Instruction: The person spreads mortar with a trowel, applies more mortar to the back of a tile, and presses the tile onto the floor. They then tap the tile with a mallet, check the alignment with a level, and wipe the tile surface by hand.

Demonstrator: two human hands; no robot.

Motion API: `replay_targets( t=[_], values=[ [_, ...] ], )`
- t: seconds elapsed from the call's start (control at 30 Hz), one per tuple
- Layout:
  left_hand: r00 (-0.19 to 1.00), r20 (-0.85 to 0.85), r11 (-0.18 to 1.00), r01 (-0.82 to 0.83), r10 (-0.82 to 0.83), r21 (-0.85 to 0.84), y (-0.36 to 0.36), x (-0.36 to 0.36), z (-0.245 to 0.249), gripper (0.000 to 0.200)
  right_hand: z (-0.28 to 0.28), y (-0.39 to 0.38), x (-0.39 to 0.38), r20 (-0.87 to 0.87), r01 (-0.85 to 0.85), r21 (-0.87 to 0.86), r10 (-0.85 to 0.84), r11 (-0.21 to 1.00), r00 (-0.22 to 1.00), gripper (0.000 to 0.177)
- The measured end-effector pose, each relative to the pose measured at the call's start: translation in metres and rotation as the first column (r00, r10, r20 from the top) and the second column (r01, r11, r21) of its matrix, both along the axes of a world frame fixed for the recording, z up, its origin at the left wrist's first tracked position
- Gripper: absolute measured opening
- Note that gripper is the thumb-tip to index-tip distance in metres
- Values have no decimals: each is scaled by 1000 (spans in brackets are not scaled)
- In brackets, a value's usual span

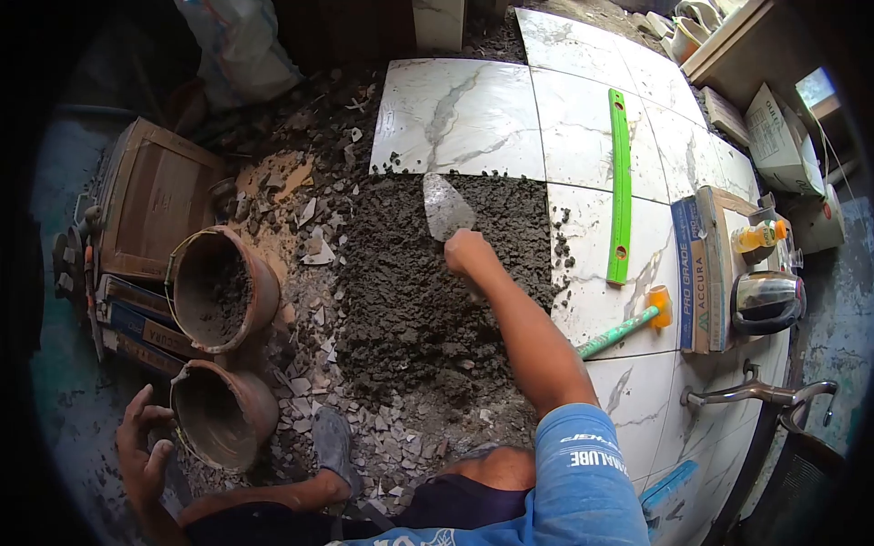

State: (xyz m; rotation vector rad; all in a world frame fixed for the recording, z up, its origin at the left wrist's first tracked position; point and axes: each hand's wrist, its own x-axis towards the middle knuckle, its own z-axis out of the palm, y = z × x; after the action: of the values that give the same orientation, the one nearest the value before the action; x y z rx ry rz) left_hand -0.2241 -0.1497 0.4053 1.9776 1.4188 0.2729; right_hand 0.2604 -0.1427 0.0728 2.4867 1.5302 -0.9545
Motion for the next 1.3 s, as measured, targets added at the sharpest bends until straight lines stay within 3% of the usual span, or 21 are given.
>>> replay_targets(
  t=[0.03, 0.07, 0.1, 0.13, 0.2, 0.23, 0.3, 0.33, 0.4, 0.47, 0.5, 0.53, 0.6, 0.67, 0.7, 0.77, 0.9, 1.07, 1.13, 1.27, 1.3],
  values=[
    [1000, 0, 1000, -12, 12, 3, -2, -4, 2, 75, 17, -7, 8, -22, 28, -11, -28, 1000, 999, 25],
    [1000, 26, 1000, -14, 14, 3, -3, -8, 3, 76, 10, -14, 24, 62, -122, -35, 124, 992, 990, 27],
    [998, 57, 1000, -20, 19, 4, -5, -11, 3, 76, 31, -20, 27, -9, 67, 39, -67, 997, 998, 31],
    [997, 62, 999, -34, 33, 5, -6, -13, 4, 76, 32, -24, 37, -56, 98, 23, -97, 995, 994, 37],
    [997, 66, 999, -44, 45, -12, -7, -14, 6, 78, 86, -20, 27, -441, 311, -137, -339, 940, 831, 44],
    [996, 67, 998, -54, 55, -16, -8, -13, 5, 78, 83, -16, 25, -439, 302, -141, -333, 943, 835, 44],
    [997, 41, 998, -62, 63, -6, -9, -12, 7, 80, 68, -2, 24, -333, 59, 31, -45, 998, 942, 49],
    [998, 38, 999, -44, 44, -8, -10, -13, 8, 80, 57, 0, 28, -335, 77, 28, -63, 997, 940, 49],
    [993, 69, 996, -93, 93, -4, -16, -18, 7, 80, 42, -13, 50, -82, 20, 124, -10, 992, 997, 53],
    [999, 10, 996, -38, 39, -77, -11, -30, 10, 77, 34, -29, 99, -78, 44, 86, -37, 995, 996, 54],
    [1000, 1, 993, -6, 6, -119, -8, -34, 12, 63, 31, -35, 131, -232, 118, -10, -117, 993, 966, 53],
    [1000, -5, 988, 19, -20, -156, -8, -35, 13, 52, 49, -41, 142, -224, 195, -114, -216, 974, 950, 50],
    [1000, -20, 986, 14, -17, -166, -8, -32, 11, 52, 52, -55, 167, -216, 203, -207, -247, 957, 945, 44],
    [991, -105, 991, 68, -81, -116, -6, -34, 8, 52, 25, -77, 182, -243, 148, -283, -220, 948, 945, 43],
    [998, -60, 987, -14, 5, -158, -8, -35, 6, 51, 25, -94, 170, -239, 76, -319, -158, 945, 958, 43],
    [997, -73, 985, -3, -10, -175, -6, -33, 6, 51, 47, -130, 137, -310, -10, -376, -115, 926, 944, 46],
    [991, -98, 988, 82, -95, -132, 2, -35, 0, 51, 43, -197, 111, -275, -215, -395, 108, 893, 955, 50],
    [971, -145, 981, 176, -188, -87, 6, -24, 0, 55, 68, -190, 102, -253, -340, -452, 247, 825, 935, 50],
    [995, -93, 998, -27, 22, -53, 2, -20, -11, 77, 54, -182, 122, -208, -202, -210, 158, 957, 965, 50],
    [994, -105, 998, -23, 16, -64, 2, -4, -11, 79, 46, -151, 132, -197, -43, -335, -25, 941, 980, 47],
    [994, -107, 998, 12, -19, -64, 2, -4, -9, 79, 36, -161, 125, -228, -110, -277, 46, 955, 973, 47]
  ],
)
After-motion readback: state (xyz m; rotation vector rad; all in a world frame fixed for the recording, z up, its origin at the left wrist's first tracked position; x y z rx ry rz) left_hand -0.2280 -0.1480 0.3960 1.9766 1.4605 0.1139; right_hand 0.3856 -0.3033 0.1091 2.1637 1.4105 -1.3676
